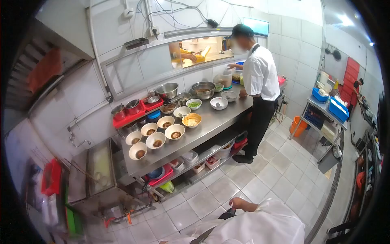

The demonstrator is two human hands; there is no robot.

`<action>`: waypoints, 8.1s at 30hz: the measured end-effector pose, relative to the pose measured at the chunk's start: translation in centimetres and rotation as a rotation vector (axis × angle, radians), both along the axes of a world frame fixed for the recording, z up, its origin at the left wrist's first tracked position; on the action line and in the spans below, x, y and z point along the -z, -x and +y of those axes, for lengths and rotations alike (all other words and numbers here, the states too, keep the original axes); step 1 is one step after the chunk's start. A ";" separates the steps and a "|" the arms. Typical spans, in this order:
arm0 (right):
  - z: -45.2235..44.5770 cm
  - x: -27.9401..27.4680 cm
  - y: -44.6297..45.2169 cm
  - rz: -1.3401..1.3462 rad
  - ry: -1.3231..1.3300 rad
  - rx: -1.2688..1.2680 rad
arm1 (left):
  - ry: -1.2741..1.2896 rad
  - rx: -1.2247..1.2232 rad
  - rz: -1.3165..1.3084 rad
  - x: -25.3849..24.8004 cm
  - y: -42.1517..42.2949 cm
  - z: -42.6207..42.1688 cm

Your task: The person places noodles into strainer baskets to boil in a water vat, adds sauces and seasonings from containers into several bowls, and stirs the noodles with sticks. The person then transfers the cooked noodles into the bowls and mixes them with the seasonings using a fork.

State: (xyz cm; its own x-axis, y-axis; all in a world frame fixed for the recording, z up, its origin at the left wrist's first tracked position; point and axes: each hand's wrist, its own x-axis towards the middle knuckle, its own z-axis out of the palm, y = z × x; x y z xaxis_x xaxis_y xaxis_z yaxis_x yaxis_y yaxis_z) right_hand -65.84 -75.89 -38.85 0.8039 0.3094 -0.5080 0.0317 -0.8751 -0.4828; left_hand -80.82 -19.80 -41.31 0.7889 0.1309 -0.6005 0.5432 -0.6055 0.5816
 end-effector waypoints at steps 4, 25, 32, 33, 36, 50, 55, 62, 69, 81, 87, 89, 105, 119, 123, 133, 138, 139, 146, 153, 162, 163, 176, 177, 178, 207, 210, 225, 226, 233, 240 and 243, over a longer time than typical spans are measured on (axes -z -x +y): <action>0.9 0.4 0.2 -0.192 0.007 0.003 | 0.004 -0.016 0.011 -0.3 0.1 -0.1; -0.3 4.5 3.1 -0.104 0.139 -0.184 | 0.005 0.012 0.026 -2.0 -1.9 -1.1; -0.6 1.4 4.8 -0.050 0.104 -0.113 | 0.009 0.014 0.031 -1.8 -2.0 -0.7; -0.5 1.0 5.0 -0.036 0.119 -0.089 | 0.011 0.014 0.031 -1.7 -1.9 -0.7; 0.0 0.8 5.2 -0.010 0.226 0.016 | 0.012 0.006 0.033 -1.4 -1.6 -0.3; 1.0 3.7 3.6 -0.118 0.091 -0.183 | 0.018 -0.076 0.044 -1.4 2.1 1.1; 0.9 6.6 2.4 -0.173 0.053 -0.365 | 0.022 -0.131 0.041 -1.2 4.5 2.0; 2.6 0.7 2.8 -0.032 0.154 -0.214 | 0.042 -0.225 0.030 0.9 9.7 3.6; 4.9 -0.1 -0.1 -0.015 0.372 -0.281 | -0.120 -0.319 0.175 1.6 13.7 4.1; 7.0 1.1 -2.4 -0.172 0.108 -0.649 | -0.003 -0.295 0.122 -1.4 12.9 1.8; 5.9 2.7 -2.4 -0.376 0.209 -0.993 | 0.027 -0.265 0.103 -1.9 12.5 1.1; 5.9 2.5 -1.9 -0.327 0.176 -0.982 | 0.033 -0.257 0.099 -2.0 12.4 0.9; 7.2 4.4 -0.6 -0.057 0.121 -0.385 | 0.086 -0.196 0.076 -2.1 10.6 0.5; 6.0 3.1 1.2 -0.299 0.035 -0.509 | 0.223 -0.097 0.083 -1.9 9.3 0.9; 5.3 11.9 -0.3 -0.025 0.190 -0.560 | 0.497 0.038 -0.024 -2.4 9.6 1.4; -4.6 13.5 4.4 0.040 0.235 -0.453 | 0.577 -0.349 -0.265 -13.7 -1.0 -1.8; -0.9 7.6 -0.5 -0.003 0.280 -0.342 | 0.528 -0.359 -0.357 -17.5 -4.9 1.9; 1.0 7.1 -1.6 -0.004 0.278 -0.348 | 0.507 -0.353 -0.381 -18.0 -5.5 2.8; 12.5 0.1 -8.2 -0.089 -0.009 -0.466 | 0.474 -0.499 -0.446 -19.3 -8.3 5.3; 15.1 10.6 -19.8 -0.277 0.189 -0.995 | 0.560 -0.136 -0.133 -14.2 -4.1 2.7; 19.7 6.1 -25.4 -0.063 0.245 -0.885 | -0.043 -0.235 -0.348 -15.5 -5.8 -0.4; 20.1 6.7 -25.8 -0.082 0.240 -0.911 | -0.108 -0.248 -0.349 -17.4 -6.6 -0.3; 31.3 -1.8 -33.9 -0.104 -0.110 -1.027 | 0.161 -0.797 -0.363 -8.6 -9.4 2.7; 32.6 -2.6 -33.5 -0.173 -0.209 -1.072 | 0.158 -0.794 -0.366 -7.9 -8.7 3.0; 33.9 -3.6 -33.0 -0.246 -0.306 -1.113 | 0.035 -0.662 -0.207 -7.4 -7.4 3.1; 71.3 -19.1 -38.3 -0.714 0.497 -0.996 | -0.099 -0.566 -0.857 -23.9 -25.1 42.2; 71.2 -19.9 -38.5 -0.807 0.303 -0.980 | -0.452 -0.482 -0.858 -28.9 -30.5 44.6; 82.3 -25.6 -33.0 -0.259 -0.781 -0.180 | 0.043 -0.094 -0.915 -30.2 -42.0 49.2; 84.6 -24.1 -34.1 -0.329 -0.753 -0.233 | 0.048 0.001 -0.871 -30.5 -42.0 49.9; 91.6 -18.9 -37.3 -0.427 -0.977 -0.411 | -0.123 -0.178 -0.989 -31.3 -38.8 51.6; 93.2 -19.8 -38.5 -0.349 -0.803 -0.532 | -0.091 -0.266 -1.032 -32.1 -38.1 50.7; 90.9 -21.8 -39.5 -0.384 -0.668 -0.529 | -0.022 -0.309 -0.976 -32.0 -37.6 50.6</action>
State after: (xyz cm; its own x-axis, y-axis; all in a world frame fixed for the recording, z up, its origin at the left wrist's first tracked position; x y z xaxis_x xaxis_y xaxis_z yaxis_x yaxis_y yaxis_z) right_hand -26.31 15.00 -17.03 0.5506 0.8154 0.1788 0.6087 -0.2456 -0.7544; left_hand -43.21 30.82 -9.32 0.8625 0.4142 0.2907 -0.0275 -0.5351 0.8443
